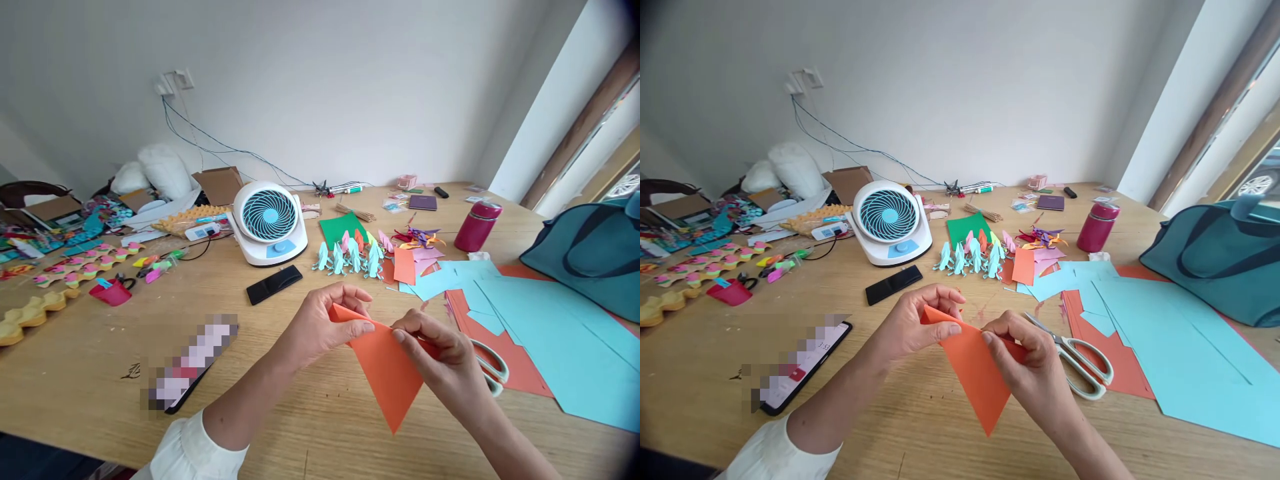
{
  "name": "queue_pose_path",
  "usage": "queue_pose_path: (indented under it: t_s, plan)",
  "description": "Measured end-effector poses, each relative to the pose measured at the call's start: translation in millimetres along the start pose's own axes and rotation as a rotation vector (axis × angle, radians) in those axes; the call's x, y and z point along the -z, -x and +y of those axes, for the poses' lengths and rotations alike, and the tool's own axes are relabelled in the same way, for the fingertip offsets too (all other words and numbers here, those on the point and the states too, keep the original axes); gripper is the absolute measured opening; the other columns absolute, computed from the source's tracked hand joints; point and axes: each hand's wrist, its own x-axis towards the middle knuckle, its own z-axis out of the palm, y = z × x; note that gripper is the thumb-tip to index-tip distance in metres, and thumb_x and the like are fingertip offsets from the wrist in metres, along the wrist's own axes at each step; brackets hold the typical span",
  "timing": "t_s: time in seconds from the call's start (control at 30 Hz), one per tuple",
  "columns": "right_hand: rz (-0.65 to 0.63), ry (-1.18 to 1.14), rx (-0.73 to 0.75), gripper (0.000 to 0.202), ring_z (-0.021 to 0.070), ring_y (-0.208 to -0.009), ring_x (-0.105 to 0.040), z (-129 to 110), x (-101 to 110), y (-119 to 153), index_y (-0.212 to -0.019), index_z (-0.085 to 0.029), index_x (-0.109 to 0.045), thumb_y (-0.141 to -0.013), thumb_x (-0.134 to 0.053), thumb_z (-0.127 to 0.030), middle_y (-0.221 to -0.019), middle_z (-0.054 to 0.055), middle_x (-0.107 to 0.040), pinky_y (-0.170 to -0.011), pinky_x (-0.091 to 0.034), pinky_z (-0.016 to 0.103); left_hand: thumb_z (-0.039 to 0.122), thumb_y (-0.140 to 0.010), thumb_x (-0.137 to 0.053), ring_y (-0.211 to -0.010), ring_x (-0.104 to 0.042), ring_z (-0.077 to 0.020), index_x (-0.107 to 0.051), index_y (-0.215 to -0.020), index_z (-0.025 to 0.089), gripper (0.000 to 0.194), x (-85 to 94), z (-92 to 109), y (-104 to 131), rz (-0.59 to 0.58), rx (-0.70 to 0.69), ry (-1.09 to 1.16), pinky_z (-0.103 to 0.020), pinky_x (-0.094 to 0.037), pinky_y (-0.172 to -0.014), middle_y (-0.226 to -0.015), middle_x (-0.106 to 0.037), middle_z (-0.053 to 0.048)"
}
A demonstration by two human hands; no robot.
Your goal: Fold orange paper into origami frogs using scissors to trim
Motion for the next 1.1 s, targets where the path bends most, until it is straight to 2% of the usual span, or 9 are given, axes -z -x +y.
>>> queue_pose_path:
  t_s: [0.13,0.27,0.4,0.53,0.63,0.77,0.87,1.0,1.1]
  plan:
    - [0.084,0.050,0.014,0.025,0.0153,-0.066,-0.052,2.7,-3.8,1.6,-0.075,-0.022,-0.061,-0.096,-0.058,-0.035,-0.071,0.000,-0.059,-0.060,-0.039,0.027,0.036,-0.063,-0.087,-0.071,-0.059,-0.0118,-0.070,-0.084,0.015,0.034,-7.4,-7.4,-4.0,0.076,0.065,0.068,-0.022,-0.047,-0.062,-0.082,-0.065,-0.001]
    - [0.100,0.044,-0.028,0.026,0.0161,-0.067,-0.052,4.1,-5.6,2.7,-0.075,-0.022,-0.061,-0.096,-0.057,-0.036,-0.071,0.000,-0.060,-0.061,-0.039,0.028,0.038,-0.061,-0.088,-0.069,-0.060,-0.0128,-0.072,-0.087,0.017,0.037,-6.1,-10.4,-7.2,0.056,0.111,0.104,-0.024,-0.048,-0.062,-0.079,-0.067,-0.001]
    - [0.100,0.031,-0.041,0.027,0.0165,-0.067,-0.052,4.5,-6.1,2.6,-0.074,-0.022,-0.061,-0.096,-0.058,-0.037,-0.071,0.001,-0.060,-0.061,-0.039,0.029,0.035,-0.065,-0.085,-0.077,-0.065,-0.0181,-0.076,-0.078,0.017,0.025,-1.5,-11.6,-9.9,-0.042,0.048,0.008,-0.028,-0.052,-0.069,-0.080,-0.072,-0.005]
    - [0.087,0.073,-0.014,0.023,0.0172,-0.068,-0.054,5.3,-6.9,2.2,-0.076,-0.022,-0.063,-0.095,-0.058,-0.034,-0.072,0.001,-0.062,-0.063,-0.041,0.030,0.031,-0.069,-0.082,-0.079,-0.067,-0.0203,-0.077,-0.076,0.017,0.016,-0.6,-16.3,-11.4,0.014,0.008,-0.058,-0.031,-0.053,-0.069,-0.080,-0.075,-0.006]
    - [0.085,0.153,0.031,0.013,0.0181,-0.072,-0.057,6.8,-7.7,2.2,-0.085,-0.024,-0.067,-0.094,-0.060,-0.030,-0.078,0.001,-0.066,-0.067,-0.043,0.031,0.029,-0.072,-0.079,-0.077,-0.068,-0.0199,-0.077,-0.076,0.018,0.012,-1.7,-20.0,-12.0,0.048,-0.014,-0.121,-0.031,-0.053,-0.069,-0.079,-0.075,-0.005]
    - [0.102,0.269,0.125,0.008,0.0193,-0.075,-0.058,6.5,-8.9,1.6,-0.089,-0.025,-0.067,-0.094,-0.060,-0.026,-0.079,0.001,-0.066,-0.070,-0.041,0.034,0.029,-0.074,-0.079,-0.074,-0.066,-0.0175,-0.077,-0.073,0.018,0.011,-5.3,-18.6,-10.4,0.048,-0.070,-0.204,-0.033,-0.052,-0.077,-0.075,-0.074,-0.004]
    - [0.111,0.314,0.173,0.011,0.0186,-0.072,-0.056,2.2,-9.4,0.1,-0.085,-0.025,-0.066,-0.094,-0.059,-0.022,-0.076,0.001,-0.064,-0.069,-0.039,0.034,0.030,-0.075,-0.078,-0.073,-0.066,-0.0178,-0.077,-0.075,0.017,0.012,-7.2,-13.8,-7.1,0.028,-0.058,-0.202,-0.032,-0.052,-0.075,-0.076,-0.074,-0.004]
    - [0.075,0.233,0.137,0.018,0.0167,-0.070,-0.055,-5.5,-9.7,-1.4,-0.079,-0.024,-0.064,-0.095,-0.058,-0.025,-0.073,-0.001,-0.061,-0.067,-0.039,0.032,0.029,-0.076,-0.079,-0.085,-0.068,-0.0207,-0.078,-0.079,0.019,0.011,-4.6,-8.3,-3.7,0.005,-0.089,-0.184,-0.031,-0.053,-0.076,-0.083,-0.076,-0.005]
    - [0.038,0.117,0.060,0.024,0.0158,-0.067,-0.053,-8.7,-11.4,-1.7,-0.074,-0.023,-0.062,-0.096,-0.057,-0.031,-0.070,-0.001,-0.059,-0.063,-0.041,0.029,0.030,-0.075,-0.080,-0.082,-0.068,-0.0195,-0.077,-0.079,0.019,0.012,-2.1,-6.6,-2.9,-0.018,-0.095,-0.182,-0.031,-0.052,-0.075,-0.080,-0.074,-0.004]
